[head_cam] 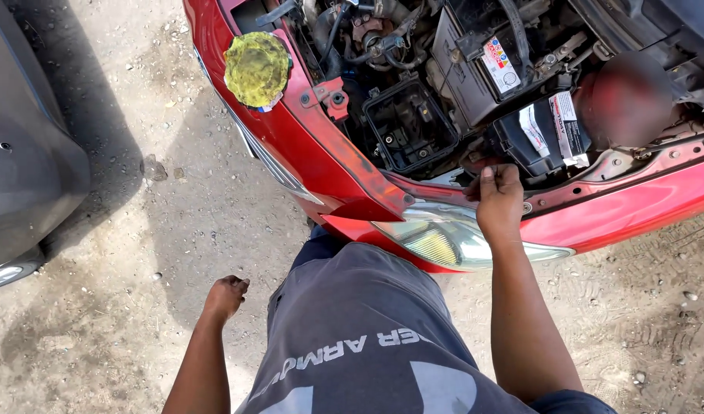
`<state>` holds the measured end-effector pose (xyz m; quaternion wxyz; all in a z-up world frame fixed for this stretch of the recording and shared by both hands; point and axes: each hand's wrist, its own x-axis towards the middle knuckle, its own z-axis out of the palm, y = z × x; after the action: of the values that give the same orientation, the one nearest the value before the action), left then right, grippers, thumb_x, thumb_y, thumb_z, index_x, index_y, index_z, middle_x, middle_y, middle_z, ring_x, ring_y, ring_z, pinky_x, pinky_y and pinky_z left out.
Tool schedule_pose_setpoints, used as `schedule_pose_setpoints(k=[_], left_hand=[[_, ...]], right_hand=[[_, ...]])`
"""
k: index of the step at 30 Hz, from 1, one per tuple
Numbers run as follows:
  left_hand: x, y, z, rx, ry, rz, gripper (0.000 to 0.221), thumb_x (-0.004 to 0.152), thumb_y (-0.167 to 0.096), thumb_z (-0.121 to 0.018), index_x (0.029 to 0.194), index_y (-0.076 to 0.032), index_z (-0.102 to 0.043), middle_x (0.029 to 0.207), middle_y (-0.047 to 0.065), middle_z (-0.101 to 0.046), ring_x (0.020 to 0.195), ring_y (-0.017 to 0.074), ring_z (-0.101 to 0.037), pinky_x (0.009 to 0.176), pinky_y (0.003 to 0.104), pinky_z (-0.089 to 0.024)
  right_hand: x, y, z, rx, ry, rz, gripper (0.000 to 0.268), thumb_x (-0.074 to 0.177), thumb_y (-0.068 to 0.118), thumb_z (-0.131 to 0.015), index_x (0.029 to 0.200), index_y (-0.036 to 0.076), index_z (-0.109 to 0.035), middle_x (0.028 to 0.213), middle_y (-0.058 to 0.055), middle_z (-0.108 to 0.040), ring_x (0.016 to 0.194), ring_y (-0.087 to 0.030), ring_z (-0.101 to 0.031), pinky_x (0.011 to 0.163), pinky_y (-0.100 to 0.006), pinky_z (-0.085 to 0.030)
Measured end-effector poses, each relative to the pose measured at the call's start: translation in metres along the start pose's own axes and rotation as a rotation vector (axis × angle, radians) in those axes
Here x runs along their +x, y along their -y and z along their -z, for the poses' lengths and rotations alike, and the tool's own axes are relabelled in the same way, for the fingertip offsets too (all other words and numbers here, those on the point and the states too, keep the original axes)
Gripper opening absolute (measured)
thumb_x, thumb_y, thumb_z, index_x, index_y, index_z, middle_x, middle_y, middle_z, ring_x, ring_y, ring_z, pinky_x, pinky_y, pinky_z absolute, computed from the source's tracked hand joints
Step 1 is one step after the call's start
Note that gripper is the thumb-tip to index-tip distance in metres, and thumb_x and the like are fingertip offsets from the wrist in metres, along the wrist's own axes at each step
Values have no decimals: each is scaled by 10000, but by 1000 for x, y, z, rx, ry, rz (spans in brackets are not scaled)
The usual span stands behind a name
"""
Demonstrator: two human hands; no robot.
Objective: Repairing and maintaining car engine components including hoses and air intake systems.
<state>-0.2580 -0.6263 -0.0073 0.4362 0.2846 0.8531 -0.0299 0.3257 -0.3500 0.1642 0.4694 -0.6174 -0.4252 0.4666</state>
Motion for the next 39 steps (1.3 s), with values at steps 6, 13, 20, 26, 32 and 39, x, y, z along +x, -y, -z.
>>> schedule_pose_setpoints(k=[6,13,20,26,32,39], left_hand=[[-1,1,-3,36,-18,8,412,953,-412,-642,1074,-36,-762,863,123,-811,837,275,-806,825,397,-596],[-29,-29,-13,-1,50,-19,433,957,-354,-668,1164,19,-742,995,187,-805,874,297,-802,869,400,-579],[27,-34,-29,70,98,-67,434,968,-371,-661,1165,8,-737,1000,163,-814,874,275,-806,872,389,-585],[41,-51,-37,139,118,-89,447,974,-410,-636,1176,-27,-746,962,134,-826,933,304,-794,901,414,-578],[41,-57,-42,79,118,-107,463,975,-372,-638,1199,22,-733,1021,183,-815,918,298,-800,902,404,-572],[35,-56,-49,4,121,-79,464,976,-363,-644,1195,39,-720,1061,203,-811,920,303,-801,899,419,-587]], right_hand=[[-11,-17,-15,-294,24,-177,426,1153,368,-478,810,132,-568,524,-24,-542,445,-204,-626,556,-362,-528],[-44,61,-25,1060,240,-466,686,924,763,-437,629,145,-411,655,-58,-388,589,-246,-477,570,-353,-380],[-53,88,-28,1185,396,-404,651,965,717,-398,635,156,-401,646,-31,-347,565,-216,-440,553,-344,-352],[-59,83,-17,1206,482,-305,463,976,543,-551,709,179,-448,703,-20,-392,632,-211,-474,599,-344,-385],[-60,74,-11,1178,485,-228,172,919,62,-593,881,160,-457,830,-23,-403,724,-194,-484,647,-322,-417],[-58,81,-15,1038,570,-126,436,1079,423,-510,727,195,-391,565,-9,-320,410,-189,-414,403,-308,-400]])
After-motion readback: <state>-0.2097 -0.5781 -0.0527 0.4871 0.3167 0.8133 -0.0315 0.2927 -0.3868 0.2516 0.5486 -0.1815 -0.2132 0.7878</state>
